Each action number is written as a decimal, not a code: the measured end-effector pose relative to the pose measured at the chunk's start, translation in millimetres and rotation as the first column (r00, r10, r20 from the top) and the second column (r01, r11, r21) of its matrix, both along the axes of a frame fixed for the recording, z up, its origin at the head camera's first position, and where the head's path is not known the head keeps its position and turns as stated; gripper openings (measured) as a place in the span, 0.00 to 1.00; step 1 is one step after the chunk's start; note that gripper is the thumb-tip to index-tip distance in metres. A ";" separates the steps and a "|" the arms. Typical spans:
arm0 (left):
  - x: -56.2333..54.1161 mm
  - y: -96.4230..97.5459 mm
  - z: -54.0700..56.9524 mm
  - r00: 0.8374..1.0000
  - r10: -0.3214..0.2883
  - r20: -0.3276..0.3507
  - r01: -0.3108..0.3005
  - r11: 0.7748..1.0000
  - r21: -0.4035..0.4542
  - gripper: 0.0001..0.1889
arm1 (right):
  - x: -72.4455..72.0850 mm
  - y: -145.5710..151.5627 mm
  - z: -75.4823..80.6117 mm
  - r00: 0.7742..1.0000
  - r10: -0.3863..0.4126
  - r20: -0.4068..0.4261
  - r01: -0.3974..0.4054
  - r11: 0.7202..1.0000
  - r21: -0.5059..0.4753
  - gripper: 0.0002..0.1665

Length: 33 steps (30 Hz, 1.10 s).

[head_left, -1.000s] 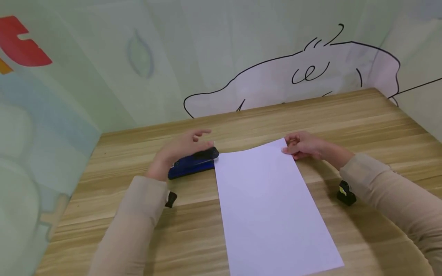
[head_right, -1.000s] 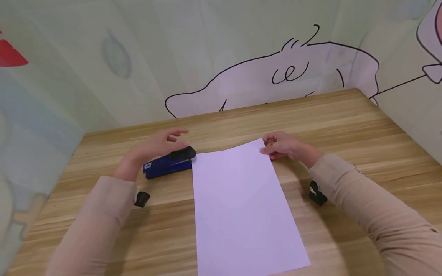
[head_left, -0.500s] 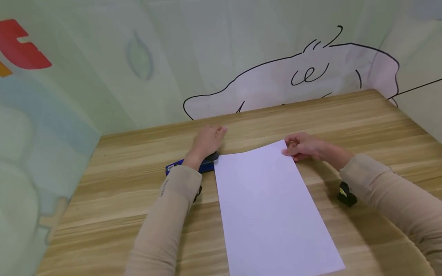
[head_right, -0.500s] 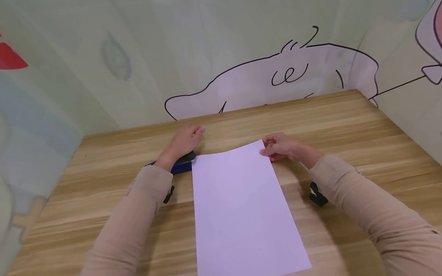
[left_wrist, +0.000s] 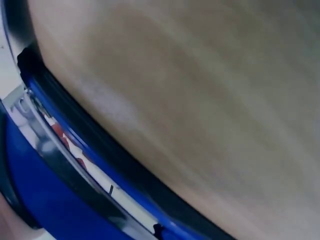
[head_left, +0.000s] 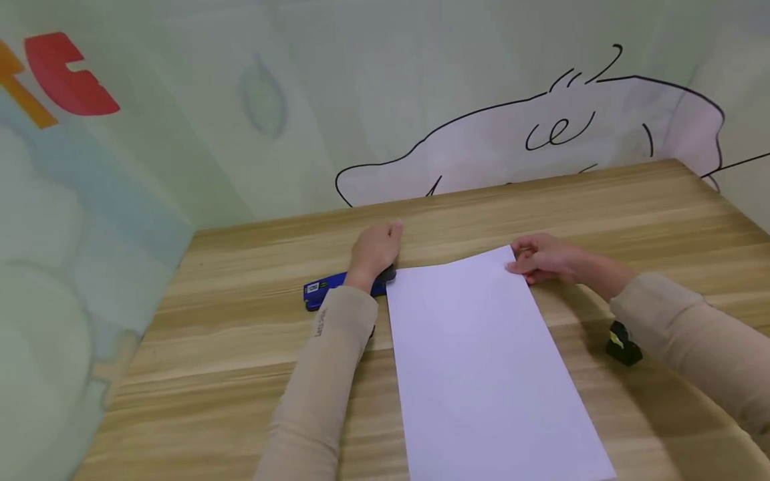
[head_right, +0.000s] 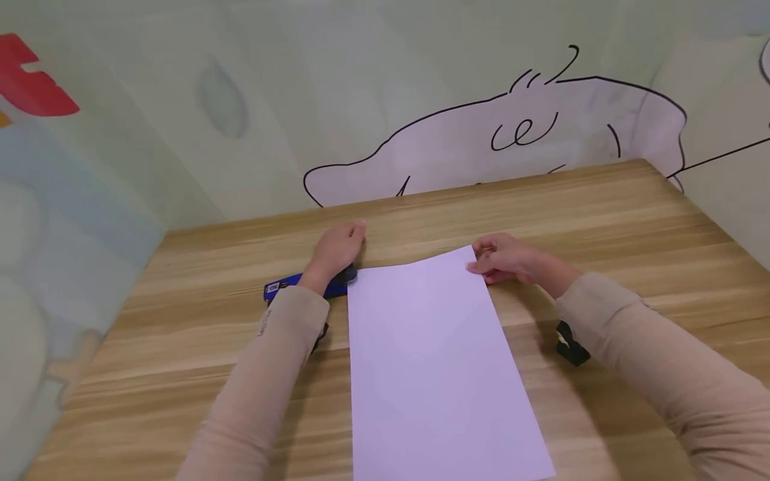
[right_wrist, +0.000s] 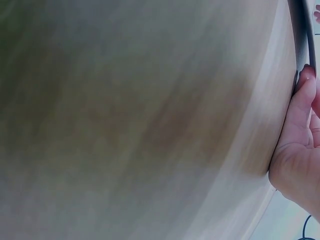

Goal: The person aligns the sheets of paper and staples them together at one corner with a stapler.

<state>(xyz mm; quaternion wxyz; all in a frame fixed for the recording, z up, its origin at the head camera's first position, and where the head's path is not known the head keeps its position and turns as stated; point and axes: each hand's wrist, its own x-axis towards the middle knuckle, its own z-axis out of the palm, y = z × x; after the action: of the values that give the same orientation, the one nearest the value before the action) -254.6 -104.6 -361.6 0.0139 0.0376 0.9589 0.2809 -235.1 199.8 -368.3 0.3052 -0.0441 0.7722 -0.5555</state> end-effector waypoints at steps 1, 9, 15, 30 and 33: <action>0.1 1.8 0.0 1.000 0.007 -0.004 -0.008 0.999 -0.035 0.24 | 0.2 0.3 0.1 1.000 -0.002 0.005 0.002 1.000 0.000 0.12; 0.7 10.2 -0.9 0.995 0.082 -0.056 -0.094 0.961 -0.259 0.26 | -1.7 0.5 1.5 1.000 -0.011 0.009 0.011 1.000 0.000 0.12; -0.4 13.8 -1.6 0.994 0.093 -0.049 -0.104 0.937 -0.333 0.25 | -1.1 -0.6 0.2 1.000 -0.008 0.014 0.008 1.000 -0.003 0.12; 2.0 14.3 -3.9 0.991 0.067 -0.114 -0.109 0.904 -0.413 0.23 | 2.5 0.2 -5.9 1.000 0.004 -0.002 -0.004 1.000 0.001 0.14; 1.1 14.4 -3.8 0.994 0.065 -0.093 -0.098 0.906 -0.412 0.24 | 2.0 1.5 -5.6 1.000 0.003 -0.015 -0.003 1.000 0.000 0.13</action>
<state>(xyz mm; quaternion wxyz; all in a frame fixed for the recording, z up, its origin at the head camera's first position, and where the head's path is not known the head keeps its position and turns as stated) -253.5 -90.1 -365.4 -0.0271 0.0045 0.9972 0.0692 -233.1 201.3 -373.9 0.3005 -0.0495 0.7744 -0.5546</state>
